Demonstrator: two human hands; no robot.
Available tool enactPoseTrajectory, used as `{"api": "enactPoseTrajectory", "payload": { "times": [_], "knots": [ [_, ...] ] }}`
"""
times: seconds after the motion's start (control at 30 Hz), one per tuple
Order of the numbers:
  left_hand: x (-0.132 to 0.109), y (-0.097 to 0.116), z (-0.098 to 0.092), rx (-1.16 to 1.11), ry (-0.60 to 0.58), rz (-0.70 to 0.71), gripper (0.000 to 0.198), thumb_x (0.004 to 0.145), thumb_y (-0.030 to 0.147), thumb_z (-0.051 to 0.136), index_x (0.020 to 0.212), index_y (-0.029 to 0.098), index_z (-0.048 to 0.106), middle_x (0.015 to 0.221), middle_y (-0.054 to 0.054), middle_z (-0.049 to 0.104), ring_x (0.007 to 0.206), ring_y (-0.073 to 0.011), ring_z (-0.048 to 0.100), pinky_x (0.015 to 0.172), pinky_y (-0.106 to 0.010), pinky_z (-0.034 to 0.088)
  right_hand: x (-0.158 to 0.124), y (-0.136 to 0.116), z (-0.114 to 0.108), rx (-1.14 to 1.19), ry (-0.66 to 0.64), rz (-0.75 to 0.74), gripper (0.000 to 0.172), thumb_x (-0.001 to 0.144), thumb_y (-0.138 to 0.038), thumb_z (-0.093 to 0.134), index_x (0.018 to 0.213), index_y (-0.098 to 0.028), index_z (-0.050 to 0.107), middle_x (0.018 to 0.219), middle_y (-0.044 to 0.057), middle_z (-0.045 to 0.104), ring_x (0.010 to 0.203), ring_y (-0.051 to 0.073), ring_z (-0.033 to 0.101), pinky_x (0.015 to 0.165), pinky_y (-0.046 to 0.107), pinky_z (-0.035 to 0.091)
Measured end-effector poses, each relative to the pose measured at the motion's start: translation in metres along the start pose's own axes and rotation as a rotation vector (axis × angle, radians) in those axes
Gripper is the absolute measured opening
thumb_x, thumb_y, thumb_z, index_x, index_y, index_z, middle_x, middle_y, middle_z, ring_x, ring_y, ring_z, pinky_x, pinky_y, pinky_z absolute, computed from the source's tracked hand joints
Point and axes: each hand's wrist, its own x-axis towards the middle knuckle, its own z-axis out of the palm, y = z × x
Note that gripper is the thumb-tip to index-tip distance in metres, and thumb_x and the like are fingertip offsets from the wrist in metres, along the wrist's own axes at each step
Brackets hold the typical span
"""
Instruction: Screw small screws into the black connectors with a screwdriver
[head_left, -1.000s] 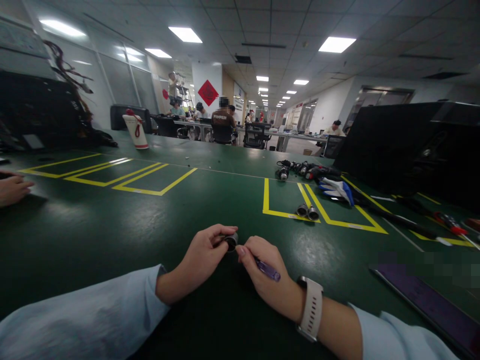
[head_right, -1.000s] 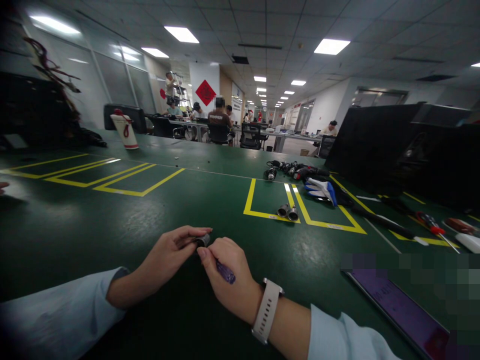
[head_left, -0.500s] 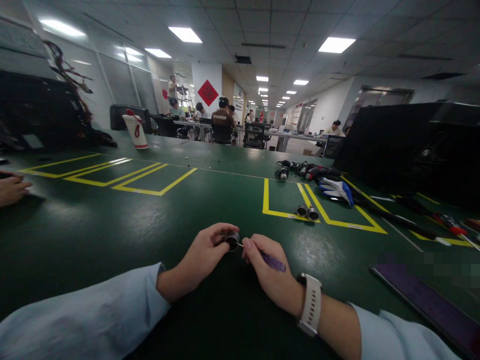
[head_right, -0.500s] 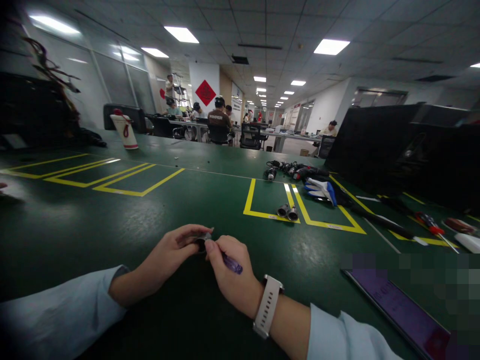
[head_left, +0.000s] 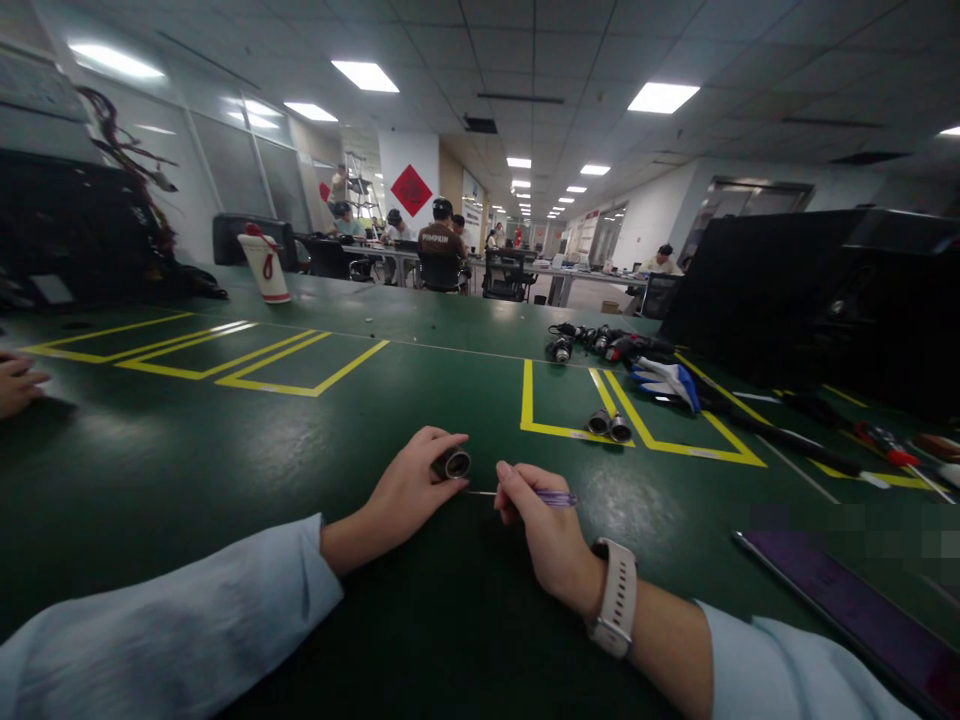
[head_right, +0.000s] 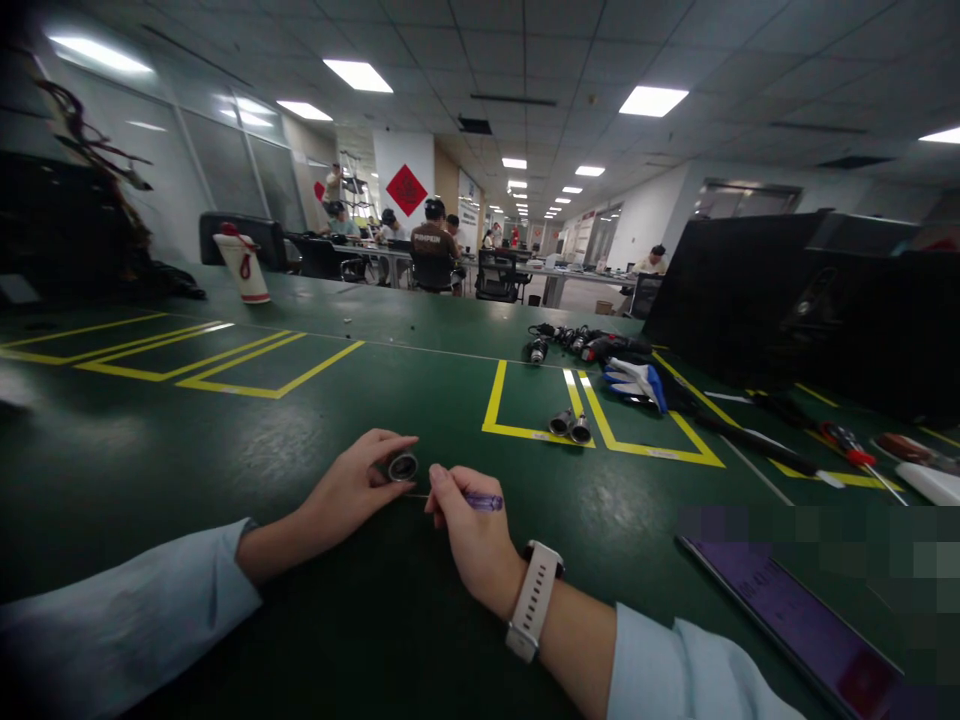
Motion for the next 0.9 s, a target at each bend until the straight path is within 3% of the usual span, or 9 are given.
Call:
{"api": "enactPoseTrajectory", "payload": {
  "times": [0.2,0.3,0.43,0.67,0.9],
  "knots": [
    [0.016,-0.002,-0.004,0.271,0.047,0.122,0.025,0.070,0.031,0.066,0.089,0.018,0.060,0.093,-0.004,0.053,0.084,-0.0197,0.052,0.073,-0.035,0.045,0.004,0.007,0.002,0.226,0.060,0.073,0.033,0.081,-0.037,0.055,0.054,-0.017,0.054,0.050,-0.004,0.045,0.049,0.009,0.041,0.049,0.023,0.031],
    [0.026,-0.006,-0.002,0.257,0.060,0.159,0.029,0.065,0.036,0.070,0.081,0.017,0.055,0.086,-0.002,0.053,0.081,-0.0192,0.050,0.072,-0.033,0.042,0.005,0.008,0.003,0.326,0.058,0.064,0.026,0.078,-0.034,0.059,0.058,-0.017,0.057,0.053,-0.004,0.047,0.052,0.009,0.042,0.051,0.023,0.032],
    [0.033,-0.009,0.000,0.123,-0.064,0.049,0.031,0.067,0.036,0.067,0.081,0.018,0.047,0.070,0.004,0.051,0.062,-0.0127,0.047,0.056,-0.025,0.038,0.006,0.008,0.001,0.381,0.017,0.039,0.020,0.080,-0.033,0.057,0.070,-0.018,0.064,0.062,-0.001,0.055,0.061,0.012,0.049,0.060,0.026,0.038],
    [0.028,-0.013,0.000,0.123,-0.258,0.124,0.014,0.074,0.029,0.060,0.079,0.016,0.057,0.075,-0.001,0.060,0.069,-0.0144,0.057,0.060,-0.025,0.043,0.001,-0.001,0.000,0.050,-0.076,-0.072,0.027,0.087,-0.033,0.045,0.085,-0.019,0.068,0.080,0.003,0.061,0.079,0.017,0.056,0.071,0.030,0.041],
    [0.023,-0.012,0.001,0.195,-0.252,0.240,0.012,0.073,0.017,0.056,0.084,0.016,0.061,0.080,-0.002,0.065,0.075,-0.0154,0.060,0.068,-0.026,0.045,-0.003,-0.008,0.004,-0.184,-0.058,-0.193,0.021,0.085,-0.026,0.047,0.084,-0.020,0.068,0.081,0.004,0.062,0.079,0.017,0.056,0.075,0.031,0.042]
  ]
}}
